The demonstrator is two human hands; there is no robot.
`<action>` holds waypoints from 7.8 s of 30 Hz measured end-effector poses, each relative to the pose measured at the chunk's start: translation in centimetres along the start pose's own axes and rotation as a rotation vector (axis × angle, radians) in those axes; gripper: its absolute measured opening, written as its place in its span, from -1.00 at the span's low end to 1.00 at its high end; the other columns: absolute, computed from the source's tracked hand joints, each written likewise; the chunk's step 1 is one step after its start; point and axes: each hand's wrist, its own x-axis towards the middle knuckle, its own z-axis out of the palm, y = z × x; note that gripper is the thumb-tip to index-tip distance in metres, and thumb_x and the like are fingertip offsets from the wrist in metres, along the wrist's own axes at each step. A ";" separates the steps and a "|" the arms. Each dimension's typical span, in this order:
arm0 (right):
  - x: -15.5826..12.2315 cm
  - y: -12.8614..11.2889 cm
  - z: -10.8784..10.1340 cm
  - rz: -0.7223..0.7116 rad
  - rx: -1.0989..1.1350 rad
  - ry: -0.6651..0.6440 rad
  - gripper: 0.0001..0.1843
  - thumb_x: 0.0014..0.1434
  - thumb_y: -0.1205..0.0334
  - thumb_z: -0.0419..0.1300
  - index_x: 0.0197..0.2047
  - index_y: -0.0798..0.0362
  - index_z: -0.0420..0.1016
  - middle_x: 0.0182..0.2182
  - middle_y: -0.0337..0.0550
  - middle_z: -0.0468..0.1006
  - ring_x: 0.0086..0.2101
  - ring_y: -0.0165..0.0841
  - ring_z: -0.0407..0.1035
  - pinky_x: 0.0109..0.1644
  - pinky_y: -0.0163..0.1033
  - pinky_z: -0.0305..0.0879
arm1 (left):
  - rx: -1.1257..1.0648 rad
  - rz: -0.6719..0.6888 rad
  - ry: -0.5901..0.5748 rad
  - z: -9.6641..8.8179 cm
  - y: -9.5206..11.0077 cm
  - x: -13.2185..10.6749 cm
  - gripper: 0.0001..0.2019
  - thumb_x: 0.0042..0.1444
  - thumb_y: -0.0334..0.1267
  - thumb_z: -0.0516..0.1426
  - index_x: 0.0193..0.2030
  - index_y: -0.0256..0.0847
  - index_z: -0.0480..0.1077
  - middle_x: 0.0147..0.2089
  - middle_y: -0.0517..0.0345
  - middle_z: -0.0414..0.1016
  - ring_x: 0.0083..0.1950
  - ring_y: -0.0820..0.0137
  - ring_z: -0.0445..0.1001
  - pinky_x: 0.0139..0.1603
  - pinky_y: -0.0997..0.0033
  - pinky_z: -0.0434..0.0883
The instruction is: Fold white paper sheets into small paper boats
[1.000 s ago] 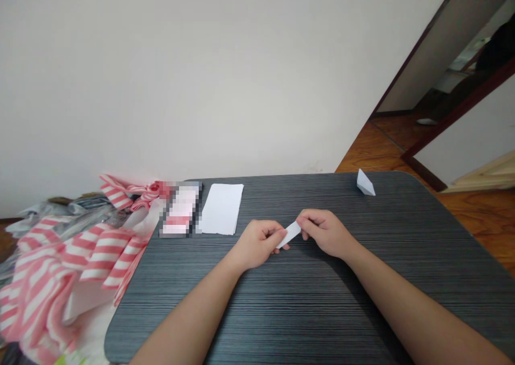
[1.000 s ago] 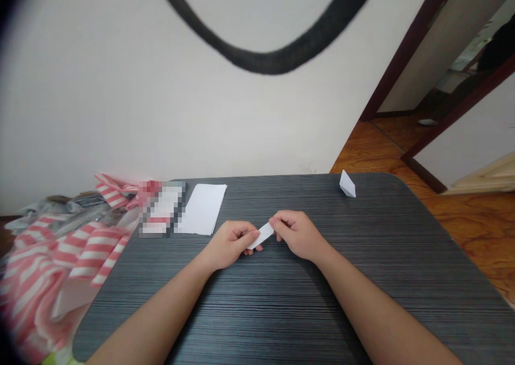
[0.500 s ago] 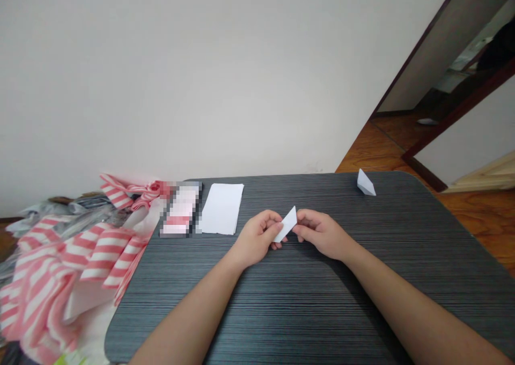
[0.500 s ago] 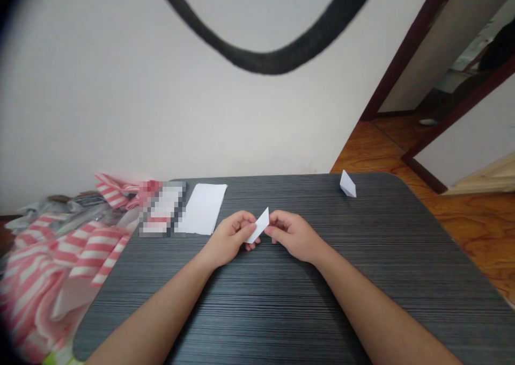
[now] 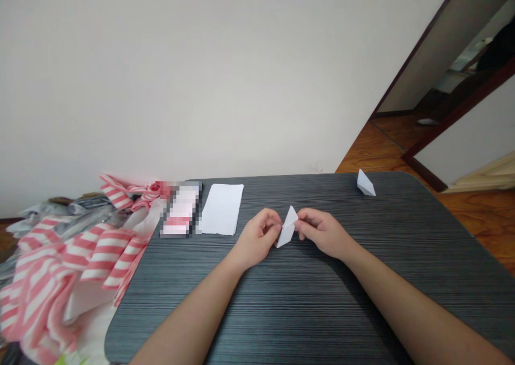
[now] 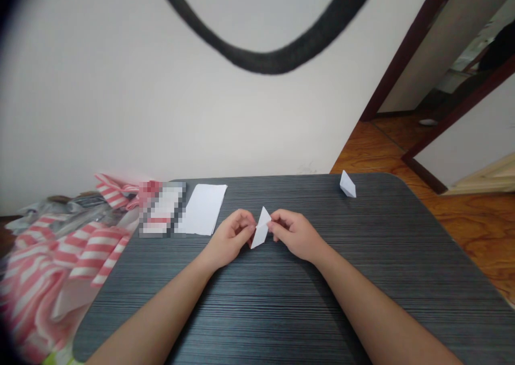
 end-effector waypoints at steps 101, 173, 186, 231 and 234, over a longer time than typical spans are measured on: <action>0.3 -0.6 0.4 -0.239 -0.358 0.102 -0.90 0.17 0.39 0.12 -0.31 0.04 0.45 -0.32 -0.18 0.47 -0.30 -0.37 0.36 -0.22 -0.28 0.23 | 0.256 0.043 0.054 0.1 0.1 0.3 -0.79 0.16 -0.25 0.04 -0.19 -0.25 0.46 -0.39 0.14 0.49 -0.37 0.41 0.48 -0.29 0.44 0.41; -0.1 -0.7 -0.8 -0.415 -0.379 0.021 -0.78 0.25 0.29 0.04 -0.09 -0.01 0.46 -0.31 -0.10 0.43 -0.30 -0.33 0.34 -0.22 -0.22 0.29 | 0.672 0.324 0.009 -0.1 0.9 -0.5 -0.83 0.14 -0.36 0.03 -0.20 -0.19 0.44 -0.17 0.03 0.42 -0.11 0.30 0.35 -0.03 0.27 0.30; 0.4 1.2 -6.3 -0.141 -0.742 0.571 -0.80 0.23 0.21 0.01 -0.22 0.06 0.42 -0.42 -0.12 0.47 -0.41 -0.30 0.36 -0.30 -0.24 0.25 | 0.665 0.305 0.139 0.2 0.6 0.3 -0.76 0.17 -0.35 0.02 -0.04 -0.15 0.38 0.10 0.00 0.32 0.16 0.26 0.27 0.18 0.14 0.24; -0.5 2.7 -12.0 0.511 -1.106 0.663 -0.71 0.23 0.12 0.00 -0.07 0.03 0.40 -0.31 0.04 0.56 -0.28 -0.11 0.45 -0.25 -0.17 0.24 | 0.741 0.305 0.109 0.9 0.7 0.7 -0.82 0.18 -0.33 0.01 -0.15 -0.17 0.41 0.04 0.03 0.36 0.09 0.30 0.33 0.13 0.18 0.28; -0.5 2.8 -12.0 0.532 -1.103 0.660 -0.73 0.22 0.12 0.02 -0.10 0.04 0.40 -0.32 0.05 0.55 -0.29 -0.10 0.45 -0.26 -0.16 0.25 | 0.743 0.301 0.110 0.9 0.6 0.7 -0.82 0.18 -0.33 0.01 -0.15 -0.17 0.41 0.04 0.04 0.36 0.09 0.30 0.33 0.14 0.19 0.28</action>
